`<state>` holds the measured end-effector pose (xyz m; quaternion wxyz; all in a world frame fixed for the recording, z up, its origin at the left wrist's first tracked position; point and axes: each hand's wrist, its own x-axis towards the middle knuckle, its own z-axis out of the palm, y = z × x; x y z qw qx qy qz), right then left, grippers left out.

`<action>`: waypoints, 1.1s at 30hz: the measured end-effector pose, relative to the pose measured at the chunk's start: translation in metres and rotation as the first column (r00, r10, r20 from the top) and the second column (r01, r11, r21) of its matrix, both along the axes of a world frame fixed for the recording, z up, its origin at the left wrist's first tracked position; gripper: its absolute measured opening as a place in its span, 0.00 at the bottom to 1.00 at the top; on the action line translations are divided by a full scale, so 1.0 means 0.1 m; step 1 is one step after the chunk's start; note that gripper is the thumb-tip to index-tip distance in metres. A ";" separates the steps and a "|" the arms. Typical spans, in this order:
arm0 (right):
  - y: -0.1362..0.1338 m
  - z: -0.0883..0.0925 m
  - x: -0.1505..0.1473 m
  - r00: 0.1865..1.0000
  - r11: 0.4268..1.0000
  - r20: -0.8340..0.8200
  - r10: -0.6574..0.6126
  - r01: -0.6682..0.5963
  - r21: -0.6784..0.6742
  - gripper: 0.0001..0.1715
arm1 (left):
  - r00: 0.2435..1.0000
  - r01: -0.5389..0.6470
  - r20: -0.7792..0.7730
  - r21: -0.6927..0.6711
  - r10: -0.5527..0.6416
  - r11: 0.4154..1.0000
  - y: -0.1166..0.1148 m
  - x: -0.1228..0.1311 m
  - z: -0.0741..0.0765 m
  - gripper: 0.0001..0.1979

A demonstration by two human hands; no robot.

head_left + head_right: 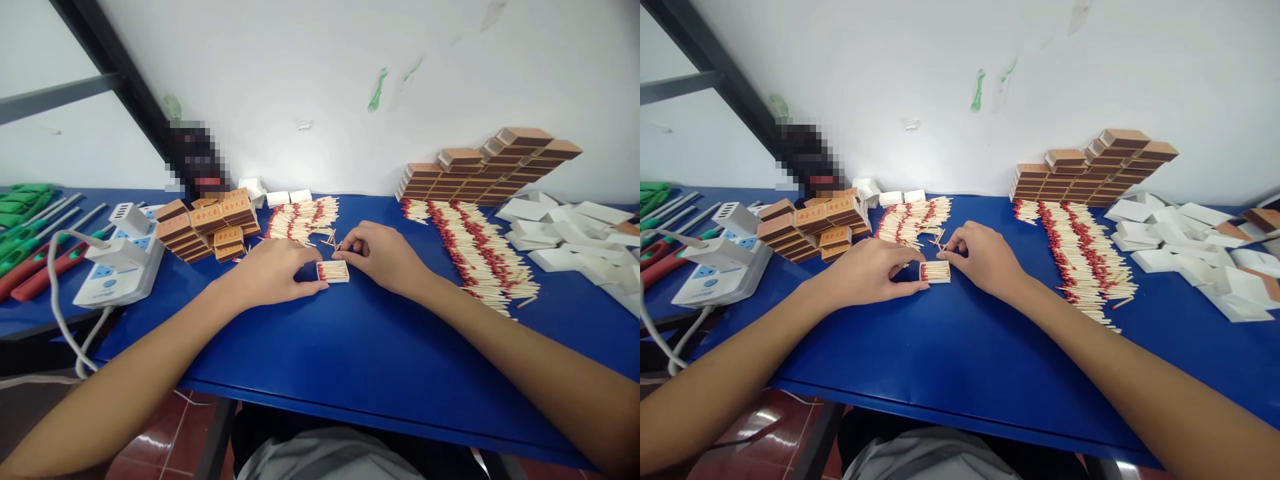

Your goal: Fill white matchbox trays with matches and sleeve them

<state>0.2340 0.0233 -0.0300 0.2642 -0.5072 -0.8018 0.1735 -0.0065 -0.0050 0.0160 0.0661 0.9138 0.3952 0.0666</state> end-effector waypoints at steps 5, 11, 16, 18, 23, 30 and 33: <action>0.00 0.00 -0.01 1.000 0.999 0.009 0.021 -0.020 -0.028 0.10 | 1.000 -0.011 -0.007 -0.012 0.011 1.000 0.00 0.00 0.00 0.16; -0.01 0.00 0.00 0.998 0.999 -0.046 0.043 -0.042 0.022 0.08 | 1.000 -0.011 -0.007 -0.013 0.010 1.000 0.00 0.00 0.01 0.17; -0.02 0.00 0.00 0.985 0.986 -0.076 0.158 -0.153 0.071 0.03 | 1.000 -0.017 -0.006 -0.014 0.017 1.000 0.01 0.00 0.00 0.17; -0.01 -0.01 0.02 0.981 0.980 -0.051 0.186 -0.182 0.076 0.04 | 1.000 -0.016 -0.002 -0.015 0.016 1.000 0.00 0.00 0.00 0.17; 0.01 0.00 0.09 0.980 0.977 0.012 0.197 -0.198 0.084 0.06 | 1.000 -0.012 -0.002 -0.011 0.012 1.000 0.00 0.00 0.00 0.15; 0.11 -0.04 0.25 0.989 0.991 0.116 0.093 -0.103 0.081 0.05 | 1.000 -0.015 -0.002 -0.023 0.015 1.000 0.00 0.01 0.02 0.16; 0.14 -0.04 0.28 0.982 0.994 0.165 0.087 -0.096 0.050 0.06 | 1.000 -0.006 0.000 -0.023 0.006 1.000 0.00 0.01 0.02 0.16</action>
